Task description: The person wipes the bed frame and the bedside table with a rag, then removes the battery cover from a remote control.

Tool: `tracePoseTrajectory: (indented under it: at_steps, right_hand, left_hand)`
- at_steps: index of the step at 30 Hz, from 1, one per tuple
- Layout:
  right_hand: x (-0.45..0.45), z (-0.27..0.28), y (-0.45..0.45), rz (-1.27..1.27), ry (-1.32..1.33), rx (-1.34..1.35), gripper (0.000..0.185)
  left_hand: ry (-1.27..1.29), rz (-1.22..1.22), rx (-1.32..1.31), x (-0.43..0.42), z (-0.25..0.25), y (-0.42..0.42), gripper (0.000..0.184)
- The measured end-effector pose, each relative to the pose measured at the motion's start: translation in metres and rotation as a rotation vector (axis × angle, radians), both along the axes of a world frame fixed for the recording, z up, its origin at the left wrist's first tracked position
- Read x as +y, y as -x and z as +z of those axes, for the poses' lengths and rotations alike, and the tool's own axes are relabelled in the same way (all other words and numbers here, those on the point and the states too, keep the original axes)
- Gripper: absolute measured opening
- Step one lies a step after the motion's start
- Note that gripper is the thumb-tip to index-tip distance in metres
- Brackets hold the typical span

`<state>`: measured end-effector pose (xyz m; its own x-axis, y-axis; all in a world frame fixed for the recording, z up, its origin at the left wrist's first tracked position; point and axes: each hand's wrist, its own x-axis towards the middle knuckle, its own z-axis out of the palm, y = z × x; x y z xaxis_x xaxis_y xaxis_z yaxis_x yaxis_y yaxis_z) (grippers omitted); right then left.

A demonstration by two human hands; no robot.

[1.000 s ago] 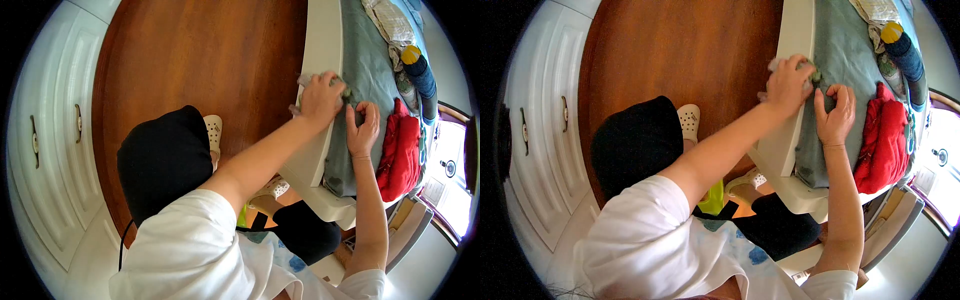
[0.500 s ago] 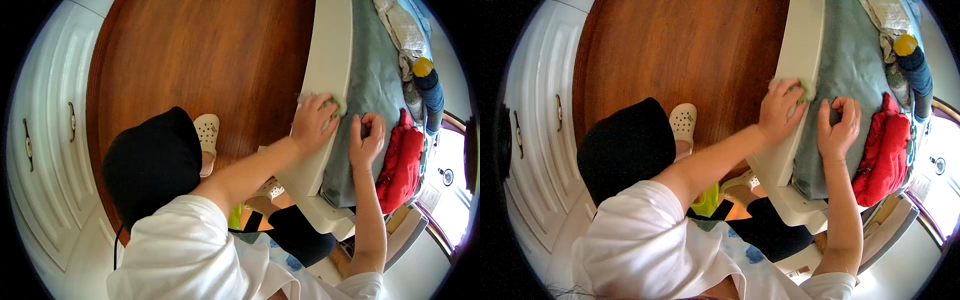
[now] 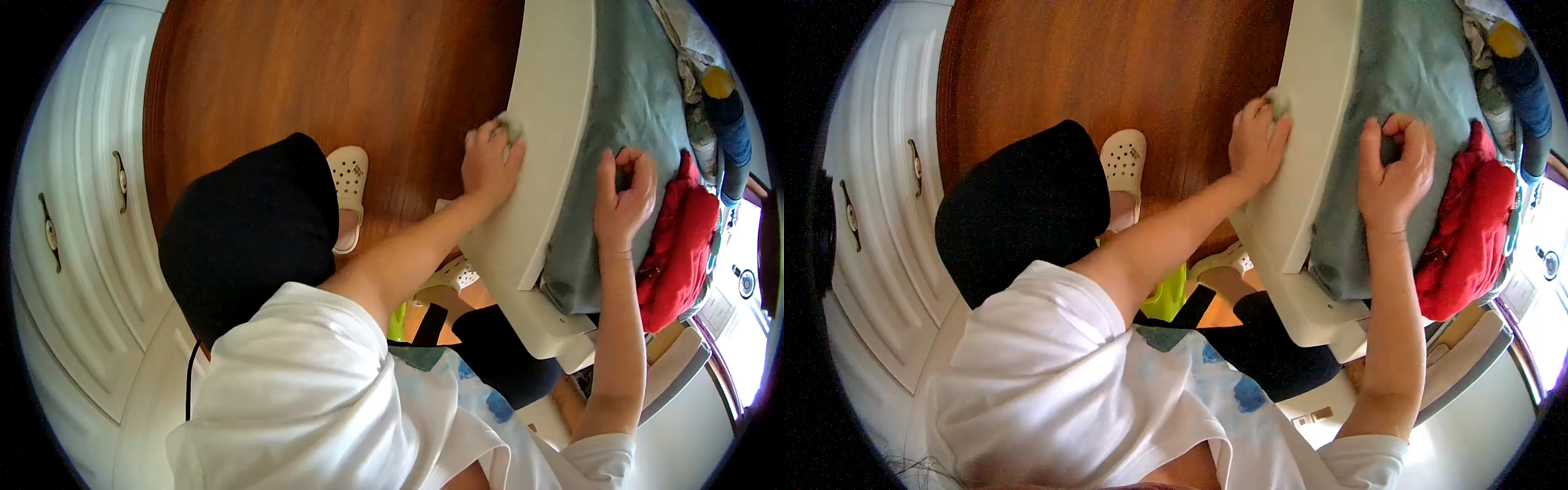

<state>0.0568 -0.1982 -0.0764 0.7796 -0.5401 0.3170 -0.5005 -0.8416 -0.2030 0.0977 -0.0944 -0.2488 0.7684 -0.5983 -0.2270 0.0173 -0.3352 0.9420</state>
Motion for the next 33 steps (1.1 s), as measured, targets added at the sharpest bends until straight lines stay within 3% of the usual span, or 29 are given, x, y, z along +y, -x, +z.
tracePoseTrajectory:
  at_steps: [5,7,10,13,18,20,22,23,24,31,33]
  right_hand:
    - [-0.004,0.0,0.002,-0.001,-0.016,0.005,0.022]
    - [-0.003,-0.001,0.001,-0.007,-0.01,-0.008,0.022]
    - [-0.002,-0.002,0.002,-0.015,0.01,-0.02,0.022]
    - [-0.002,0.0,0.001,-0.014,0.015,-0.022,0.022]
    - [-0.005,-0.003,0.003,-0.016,-0.002,-0.035,0.021]
    - [-0.002,-0.002,0.002,-0.005,-0.005,-0.085,0.021]
    - [-0.002,-0.001,0.003,-0.042,-0.022,-0.071,0.021]
    - [-0.004,-0.002,0.004,-0.017,-0.01,-0.064,0.022]
    - [-0.005,-0.002,0.003,0.01,0.002,-0.06,0.022]
    - [-0.006,-0.005,0.005,-0.038,0.013,-0.053,0.024]
    - [-0.006,-0.006,0.006,-0.043,0.033,-0.055,0.024]
  left_hand:
    - [-0.152,0.02,0.172,0.051,-0.039,0.063,0.041]
    - [-0.208,-0.035,0.396,0.058,-0.058,0.071,0.044]
    - [-0.382,-0.189,0.45,0.053,-0.08,0.065,0.046]
    - [-0.485,-0.068,0.571,0.068,-0.091,0.048,0.047]
    - [-0.531,-0.072,0.639,0.099,-0.107,0.041,0.051]
    - [-0.565,-0.187,0.53,0.091,-0.097,0.065,0.056]
    - [-0.549,-0.178,0.445,0.093,-0.129,0.086,0.06]
    - [-0.502,-0.18,0.561,0.095,-0.142,0.09,0.061]
    - [-0.451,-0.18,0.673,0.093,-0.14,0.085,0.063]
    - [-0.57,-0.152,0.646,0.082,-0.102,0.098,0.062]
    - [-0.415,0.027,0.674,0.079,-0.096,0.104,0.044]
